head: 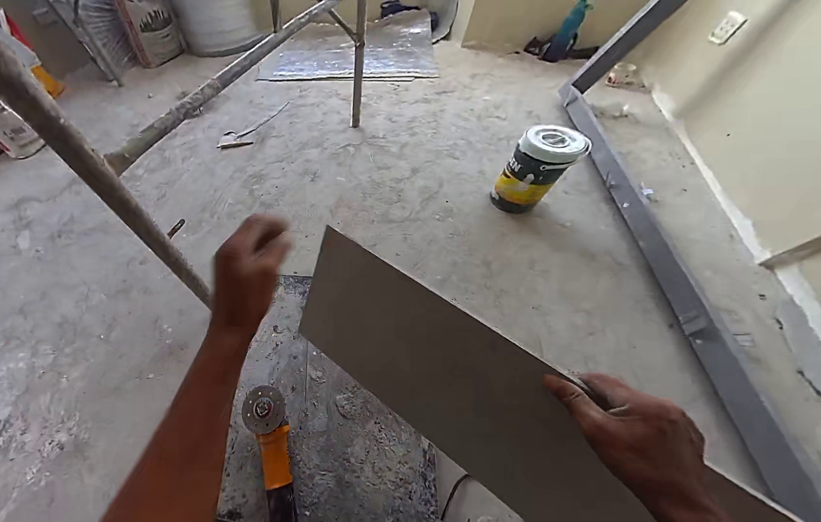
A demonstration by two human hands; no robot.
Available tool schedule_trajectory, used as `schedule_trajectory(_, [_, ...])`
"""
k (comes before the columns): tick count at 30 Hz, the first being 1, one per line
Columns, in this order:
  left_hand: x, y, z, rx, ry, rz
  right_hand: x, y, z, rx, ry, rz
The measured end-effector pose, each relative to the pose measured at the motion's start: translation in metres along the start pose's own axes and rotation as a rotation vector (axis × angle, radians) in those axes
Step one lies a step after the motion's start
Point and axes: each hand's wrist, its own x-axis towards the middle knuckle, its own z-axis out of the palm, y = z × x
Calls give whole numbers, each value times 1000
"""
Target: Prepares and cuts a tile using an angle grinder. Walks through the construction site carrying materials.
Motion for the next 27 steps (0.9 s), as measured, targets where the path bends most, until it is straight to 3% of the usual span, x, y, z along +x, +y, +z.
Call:
schedule_trajectory(3, [-113,-118,13,-111,205,-628,2,4,17,8,-107,139])
schedule_trajectory(5, [-205,-167,35,-44,129,-1020,5,6,30,15,-169,215])
schedule_trajectory(7, [-284,-179,57,22,-1,-1262,10,9,49,58,-233,296])
schedule_trajectory(10, [-373,-176,92,9,-101,-1292,12,20,87,194,-275,440])
schedule_trajectory(12, [-397,-165,108,-29,-114,-1269,11,22,112,284,-290,550])
schedule_trajectory(19, [-385,-168,119,-43,-221,-1122,-2,12,176,455,-256,922])
schedule_trajectory(27, [-378,-184,119,-63,-310,-1175,-3,47,237,548,-191,1011])
